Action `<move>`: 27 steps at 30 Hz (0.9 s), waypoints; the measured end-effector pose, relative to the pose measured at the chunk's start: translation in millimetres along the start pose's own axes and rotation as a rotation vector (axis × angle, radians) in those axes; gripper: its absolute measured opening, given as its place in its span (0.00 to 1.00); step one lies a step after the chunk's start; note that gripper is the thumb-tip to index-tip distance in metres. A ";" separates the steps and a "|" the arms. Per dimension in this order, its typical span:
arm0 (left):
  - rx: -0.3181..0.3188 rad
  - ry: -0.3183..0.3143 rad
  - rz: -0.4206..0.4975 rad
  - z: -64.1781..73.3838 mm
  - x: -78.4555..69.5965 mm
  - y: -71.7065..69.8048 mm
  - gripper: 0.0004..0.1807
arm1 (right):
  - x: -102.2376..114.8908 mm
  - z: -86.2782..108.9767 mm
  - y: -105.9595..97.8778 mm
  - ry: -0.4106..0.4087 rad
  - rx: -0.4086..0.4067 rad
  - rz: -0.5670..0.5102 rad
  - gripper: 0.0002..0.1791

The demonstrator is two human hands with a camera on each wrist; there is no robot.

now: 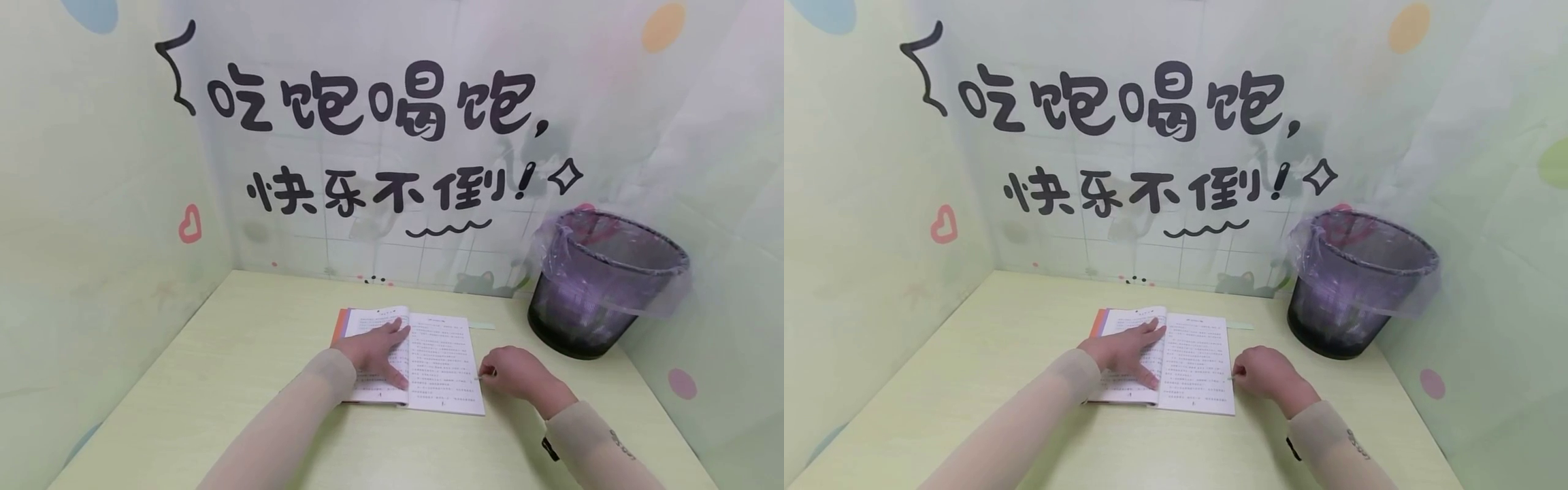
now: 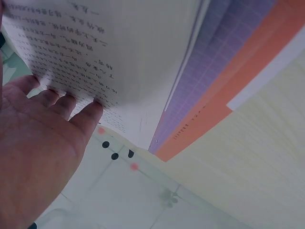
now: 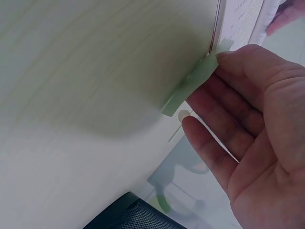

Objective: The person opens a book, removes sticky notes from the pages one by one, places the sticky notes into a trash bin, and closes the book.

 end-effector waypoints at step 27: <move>0.001 -0.006 -0.014 -0.2 0.1 0.6 0.68 | -15.1 5.7 2.1 0.078 -0.052 -0.072 0.06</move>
Point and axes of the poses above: each hand's wrist, its own z-axis away from the middle knuckle, its own y-axis out of the palm, x = y × z, the point moved 6 cm from there along -z, towards the middle knuckle, and after that the axes turned 8 degrees about -x, right-handed, at the moved point
